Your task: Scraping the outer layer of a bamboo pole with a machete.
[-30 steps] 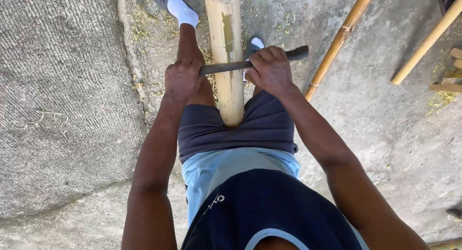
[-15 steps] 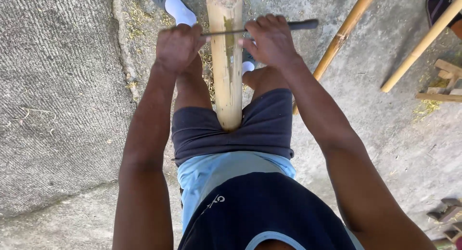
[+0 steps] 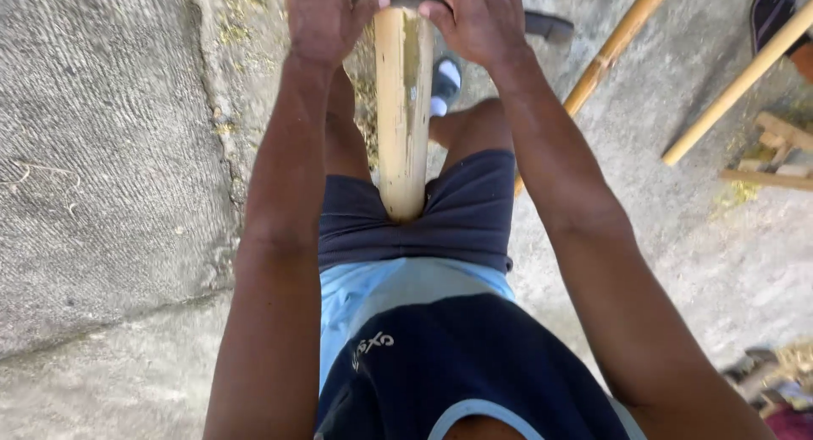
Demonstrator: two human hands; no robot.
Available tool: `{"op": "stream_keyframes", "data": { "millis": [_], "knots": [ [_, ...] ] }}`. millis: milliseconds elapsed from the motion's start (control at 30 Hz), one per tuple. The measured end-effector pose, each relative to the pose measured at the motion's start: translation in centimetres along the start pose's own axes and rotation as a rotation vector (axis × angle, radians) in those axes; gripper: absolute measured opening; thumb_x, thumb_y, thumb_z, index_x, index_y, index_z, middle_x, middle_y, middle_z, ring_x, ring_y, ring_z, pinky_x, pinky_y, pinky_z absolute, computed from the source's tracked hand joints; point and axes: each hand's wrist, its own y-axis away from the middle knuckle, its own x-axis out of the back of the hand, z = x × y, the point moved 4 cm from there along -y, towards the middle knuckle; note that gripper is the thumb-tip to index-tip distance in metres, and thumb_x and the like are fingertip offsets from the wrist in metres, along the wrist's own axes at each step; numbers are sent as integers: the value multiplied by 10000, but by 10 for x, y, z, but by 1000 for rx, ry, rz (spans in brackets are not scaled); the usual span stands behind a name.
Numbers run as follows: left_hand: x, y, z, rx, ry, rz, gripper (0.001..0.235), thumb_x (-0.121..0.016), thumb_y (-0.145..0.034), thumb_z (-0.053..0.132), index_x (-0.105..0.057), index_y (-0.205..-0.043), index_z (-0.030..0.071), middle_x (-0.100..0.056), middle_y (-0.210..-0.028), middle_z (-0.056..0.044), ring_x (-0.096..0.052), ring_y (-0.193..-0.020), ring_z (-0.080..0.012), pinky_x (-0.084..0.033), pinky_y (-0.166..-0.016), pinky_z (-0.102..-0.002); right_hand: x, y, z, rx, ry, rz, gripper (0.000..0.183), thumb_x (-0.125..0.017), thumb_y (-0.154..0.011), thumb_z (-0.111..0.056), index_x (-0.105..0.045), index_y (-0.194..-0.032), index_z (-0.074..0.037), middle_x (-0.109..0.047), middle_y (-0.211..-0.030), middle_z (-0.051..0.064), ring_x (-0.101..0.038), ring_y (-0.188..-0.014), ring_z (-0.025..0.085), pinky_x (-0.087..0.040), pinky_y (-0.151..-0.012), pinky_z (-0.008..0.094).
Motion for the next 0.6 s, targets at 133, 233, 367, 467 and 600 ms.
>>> {"op": "stream_keyframes", "data": {
  "millis": [133,233,367,467,600],
  "knots": [
    [11,-5,8,-50,-21,64,489,-793,-975,571,-705,-947,90,-679,-905,-110,-602,-937,-337,-374,-845,-536,-7,-2,10,-111,36,-124,520,-651,-1093,-599,-704,-847,-144,-648,-668,92,-682,-694,339,-469,-665,522],
    [4,-9,-1,-71,-70,68,523,-804,-953,595,-679,-859,96,-658,-850,-113,-613,-907,-339,-365,-789,-523,-8,-8,13,-93,30,-125,521,-649,-1092,-612,-707,-855,-152,-642,-654,85,-680,-682,335,-480,-663,516],
    [-17,-3,-18,-19,83,4,511,-763,-945,548,-729,-1097,61,-680,-954,-152,-583,-920,-366,-357,-808,-525,-22,-4,20,-290,-69,-346,621,-636,-1073,-658,-664,-755,-125,-586,-593,116,-644,-574,358,-494,-574,496],
    [-11,-1,-11,47,92,-71,552,-754,-999,611,-694,-1040,64,-646,-920,-135,-547,-929,-347,-337,-824,-499,-6,6,3,-174,-18,-120,558,-658,-1088,-597,-671,-770,-139,-593,-587,101,-648,-546,331,-498,-554,483],
    [9,28,16,-106,30,61,521,-794,-962,590,-674,-886,89,-668,-888,-94,-555,-945,-299,-347,-897,-478,7,29,-29,-135,-22,-67,518,-666,-1069,-562,-676,-812,-113,-600,-578,102,-644,-545,325,-501,-565,481]
  ]
}}
